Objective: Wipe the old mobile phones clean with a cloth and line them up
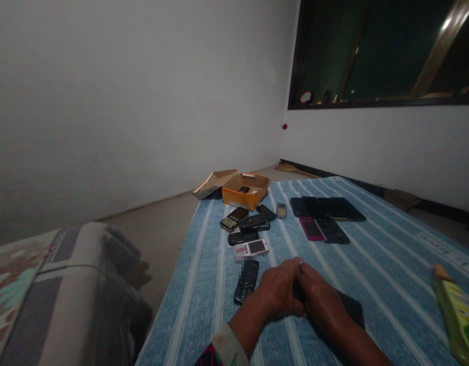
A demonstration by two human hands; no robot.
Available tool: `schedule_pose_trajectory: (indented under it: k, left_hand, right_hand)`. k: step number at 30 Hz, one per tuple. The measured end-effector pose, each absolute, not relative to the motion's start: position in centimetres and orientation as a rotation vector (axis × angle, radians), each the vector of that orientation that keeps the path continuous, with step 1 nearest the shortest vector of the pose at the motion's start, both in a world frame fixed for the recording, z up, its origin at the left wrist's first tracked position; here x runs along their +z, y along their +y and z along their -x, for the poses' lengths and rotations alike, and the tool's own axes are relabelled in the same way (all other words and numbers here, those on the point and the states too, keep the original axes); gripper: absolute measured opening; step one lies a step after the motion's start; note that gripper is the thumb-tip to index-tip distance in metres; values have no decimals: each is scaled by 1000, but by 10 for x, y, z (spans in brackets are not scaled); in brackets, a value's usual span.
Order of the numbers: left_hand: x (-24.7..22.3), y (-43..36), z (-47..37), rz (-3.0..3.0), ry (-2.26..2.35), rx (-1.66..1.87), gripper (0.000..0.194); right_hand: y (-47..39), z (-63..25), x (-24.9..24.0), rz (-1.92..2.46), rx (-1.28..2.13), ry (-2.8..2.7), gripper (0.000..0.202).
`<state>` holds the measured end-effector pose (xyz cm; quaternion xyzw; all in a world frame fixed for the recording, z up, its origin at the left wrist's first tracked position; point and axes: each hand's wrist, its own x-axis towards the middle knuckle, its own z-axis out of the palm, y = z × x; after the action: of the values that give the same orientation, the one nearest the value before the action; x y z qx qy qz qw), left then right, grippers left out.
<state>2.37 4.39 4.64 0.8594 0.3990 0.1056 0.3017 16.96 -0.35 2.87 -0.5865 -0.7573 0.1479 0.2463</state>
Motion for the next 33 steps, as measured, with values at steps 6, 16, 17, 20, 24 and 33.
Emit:
schedule_pose_trajectory:
  k: [6, 16, 17, 20, 24, 33]
  left_hand:
    - [45, 46, -24, -2286, 1082, 246, 101]
    - [50, 46, -25, -2332, 1040, 256, 86]
    - [50, 45, -25, -2334, 1044, 251, 86]
    - [50, 44, -25, -2332, 1064, 227, 85]
    - [46, 44, -25, -2335, 1080, 243, 86]
    - [45, 45, -25, -2336, 1086, 223, 95]
  right_hand:
    - [-6, -177, 30, 1735, 375, -2026, 34]
    - [-4, -170, 27, 1622, 398, -2072, 39]
    - [-5, -170, 28, 1615, 417, -2071, 38]
    - [-6, -174, 29, 1632, 454, -2048, 38]
    - [-11, -185, 23, 1750, 393, -2039, 37]
    - [-35, -231, -8, 1838, 89, -1975, 48]
